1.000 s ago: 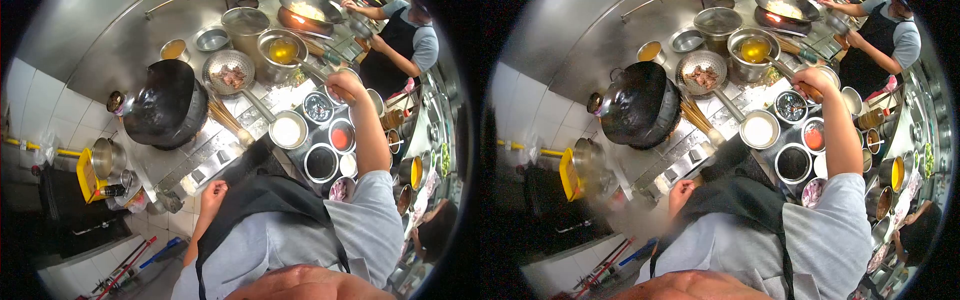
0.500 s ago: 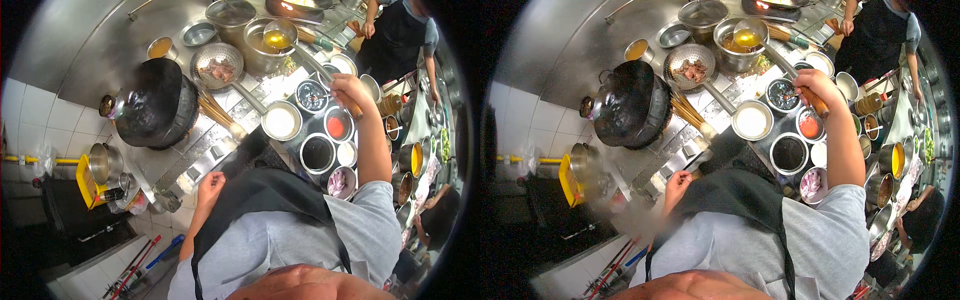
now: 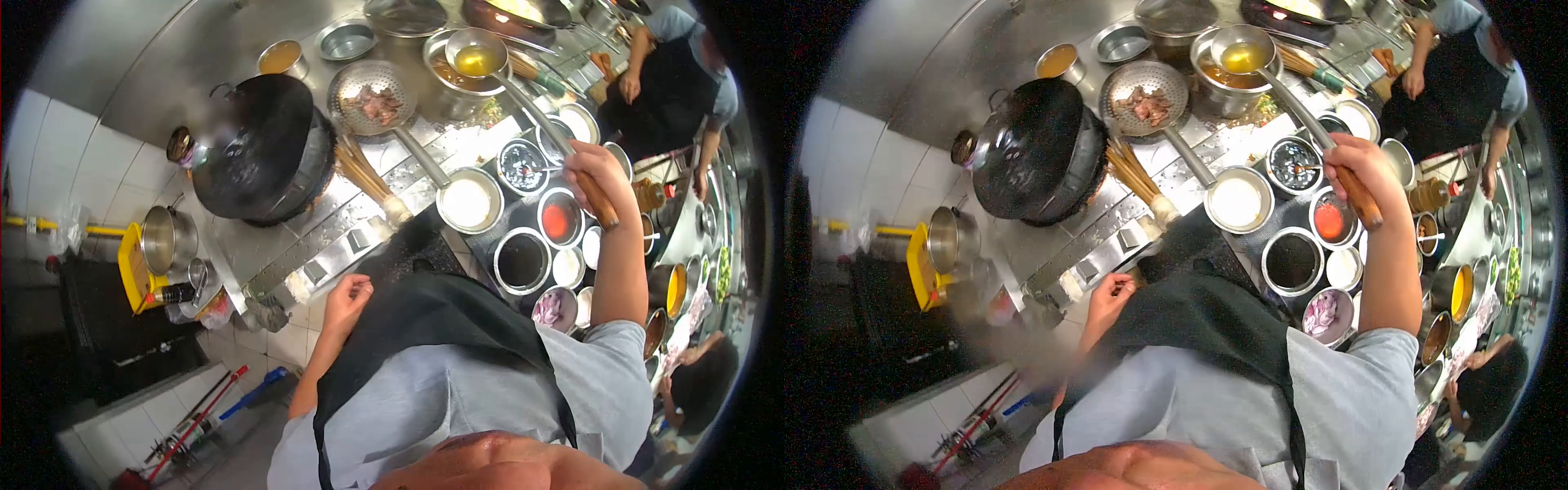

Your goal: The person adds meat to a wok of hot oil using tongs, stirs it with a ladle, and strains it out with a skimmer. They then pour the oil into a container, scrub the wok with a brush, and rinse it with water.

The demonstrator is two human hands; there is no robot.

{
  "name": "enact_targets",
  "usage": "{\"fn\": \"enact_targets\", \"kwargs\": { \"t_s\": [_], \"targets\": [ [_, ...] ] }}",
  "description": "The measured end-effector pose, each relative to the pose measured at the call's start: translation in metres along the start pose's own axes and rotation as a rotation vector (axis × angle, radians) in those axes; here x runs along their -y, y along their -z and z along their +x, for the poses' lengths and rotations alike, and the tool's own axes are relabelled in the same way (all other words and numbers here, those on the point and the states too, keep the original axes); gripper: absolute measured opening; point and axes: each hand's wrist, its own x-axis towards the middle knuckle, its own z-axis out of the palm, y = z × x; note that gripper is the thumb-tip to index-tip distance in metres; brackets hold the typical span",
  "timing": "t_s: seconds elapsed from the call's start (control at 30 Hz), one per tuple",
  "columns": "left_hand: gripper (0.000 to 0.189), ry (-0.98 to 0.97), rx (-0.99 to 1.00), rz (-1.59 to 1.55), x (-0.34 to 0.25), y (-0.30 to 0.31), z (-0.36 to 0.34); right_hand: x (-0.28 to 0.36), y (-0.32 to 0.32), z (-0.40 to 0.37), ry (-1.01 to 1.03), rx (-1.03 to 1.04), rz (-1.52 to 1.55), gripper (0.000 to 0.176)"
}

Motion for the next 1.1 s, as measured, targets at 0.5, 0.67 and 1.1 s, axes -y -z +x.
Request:
{"fn": "enact_targets", "kwargs": {
  "t_s": [0.5,0.67,1.1],
  "targets": [
    [0.025,-0.019,-0.156,-0.038,0.049,0.094,-0.029,0.011,-0.202,0.034,0.001,0.398,-0.056,0.029],
    [0.024,0.055,-0.247,-0.036,0.066,0.134,-0.056,-0.001,-0.296,0.065,0.061,0.43,-0.349,0.039],
    [0.034,0.408,-0.157,0.348,0.342,0.158,-0.201,-0.072,-0.391,0.164,0.56,0.197,-0.971,0.057]
  ]
}}
